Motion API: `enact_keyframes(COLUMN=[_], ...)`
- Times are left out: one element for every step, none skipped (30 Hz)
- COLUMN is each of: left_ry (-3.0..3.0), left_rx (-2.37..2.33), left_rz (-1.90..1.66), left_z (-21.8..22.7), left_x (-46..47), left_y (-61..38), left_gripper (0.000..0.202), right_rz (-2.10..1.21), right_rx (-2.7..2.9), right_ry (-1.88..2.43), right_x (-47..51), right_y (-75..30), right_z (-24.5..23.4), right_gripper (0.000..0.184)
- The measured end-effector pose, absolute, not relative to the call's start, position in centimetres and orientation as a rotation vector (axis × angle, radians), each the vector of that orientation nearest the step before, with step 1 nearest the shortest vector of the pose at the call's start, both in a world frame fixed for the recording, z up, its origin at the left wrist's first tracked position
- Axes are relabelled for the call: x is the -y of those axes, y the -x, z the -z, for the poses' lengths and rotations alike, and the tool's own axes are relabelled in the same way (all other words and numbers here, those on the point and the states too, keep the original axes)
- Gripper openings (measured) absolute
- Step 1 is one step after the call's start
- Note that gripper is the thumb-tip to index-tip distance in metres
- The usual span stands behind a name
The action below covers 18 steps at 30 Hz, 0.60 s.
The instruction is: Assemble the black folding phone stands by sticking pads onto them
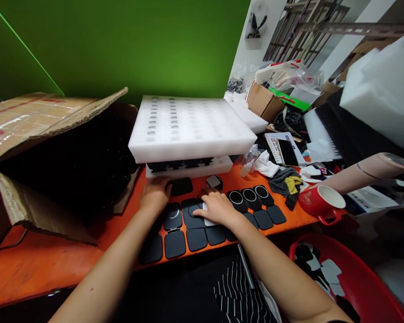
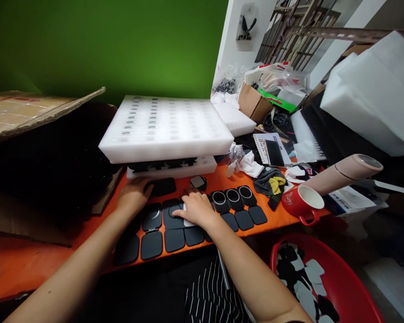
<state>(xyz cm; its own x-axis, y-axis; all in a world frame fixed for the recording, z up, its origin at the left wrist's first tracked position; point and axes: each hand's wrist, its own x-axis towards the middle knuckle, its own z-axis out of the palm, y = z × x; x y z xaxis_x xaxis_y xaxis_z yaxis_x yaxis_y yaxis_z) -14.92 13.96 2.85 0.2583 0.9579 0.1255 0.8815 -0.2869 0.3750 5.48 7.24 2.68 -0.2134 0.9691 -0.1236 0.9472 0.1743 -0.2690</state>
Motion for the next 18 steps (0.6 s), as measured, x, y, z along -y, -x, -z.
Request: enact_keyframes(left_ry=[-2.303,-2.297,-2.28,-2.24,-2.142,-1.986,-1.777,-1.538,-1.321,-1.151,-1.023,-0.938,-0.884,-0.846,-0.818,-0.801,-0.795,-0.796], left_rx=[-1.721,-1.715,-1.699,-1.671,-1.607,-1.538,-1.46,-1.376,-1.293,-1.229,-1.187,-1.167,-1.167,-1.178,-1.191,-1.202,-1.208,-1.214], left_rz=[-0.505,-0.529,-0.561,-0.61,-0.696,-0.793,-0.864,-0.907,-0.894,-0.844,-0.79,-0.748,-0.734,-0.752,-0.795,-0.842,-0.873,-0.89], left_z=[-3.0,-3.1,-3.1,-3.0,-2.8,-2.6,-2.2,-1.9,-1.6,-1.4,-1.4,-1.6,-1.8,-2.2,-2.7,-3.1,-3.5,-3.8], left_x=[-13.2,-12.3,-11.2,-10.0,-8.8,-7.6,-6.4,-5.3,-4.4,-3.5,-2.8,-2.3,-1.9,-1.6,-1.5,-1.5,-1.5,-1.6], left_y=[14.9,14.9,14.8,14.7,14.5,14.3,14.0,13.7,13.4,13.1,12.8,12.5,12.3,12.2,12.1,12.0,12.0,12.0], left_gripper=[0.034,0.035,0.036,0.038,0.04,0.044,0.051,0.057,0.058,0.053,0.045,0.037,0.033,0.031,0.029,0.029,0.028,0.028], right_rz=[-0.438,-0.445,-0.475,-0.534,-0.62,-0.72,-0.82,-0.913,-0.992,-1.052,-1.088,-1.088,-1.051,-0.977,-0.883,-0.788,-0.706,-0.633], right_rx=[2.345,2.32,2.28,2.225,2.15,2.053,1.937,1.808,1.675,1.554,1.46,1.401,1.379,1.385,1.408,1.432,1.453,1.477], right_ry=[1.908,1.89,1.853,1.795,1.727,1.662,1.611,1.578,1.557,1.544,1.533,1.53,1.539,1.558,1.581,1.602,1.613,1.611], right_x=[-7.0,-6.9,-6.8,-6.7,-6.6,-6.6,-6.5,-6.4,-6.3,-6.1,-5.9,-5.7,-5.4,-5.1,-4.8,-4.4,-4.1,-3.7], right_y=[-5.6,-5.6,-5.7,-5.8,-5.9,-5.9,-5.9,-5.8,-5.7,-5.5,-5.3,-5.0,-4.8,-4.5,-4.3,-4.1,-4.0,-3.9], right_z=[-2.6,-2.6,-2.7,-2.9,-3.1,-3.3,-3.5,-3.7,-3.8,-3.8,-3.9,-3.9,-3.9,-3.9,-3.9,-4.0,-4.0,-4.1], right_gripper=[0.043,0.036,0.028,0.021,0.017,0.016,0.018,0.02,0.021,0.022,0.023,0.022,0.019,0.017,0.016,0.015,0.016,0.019])
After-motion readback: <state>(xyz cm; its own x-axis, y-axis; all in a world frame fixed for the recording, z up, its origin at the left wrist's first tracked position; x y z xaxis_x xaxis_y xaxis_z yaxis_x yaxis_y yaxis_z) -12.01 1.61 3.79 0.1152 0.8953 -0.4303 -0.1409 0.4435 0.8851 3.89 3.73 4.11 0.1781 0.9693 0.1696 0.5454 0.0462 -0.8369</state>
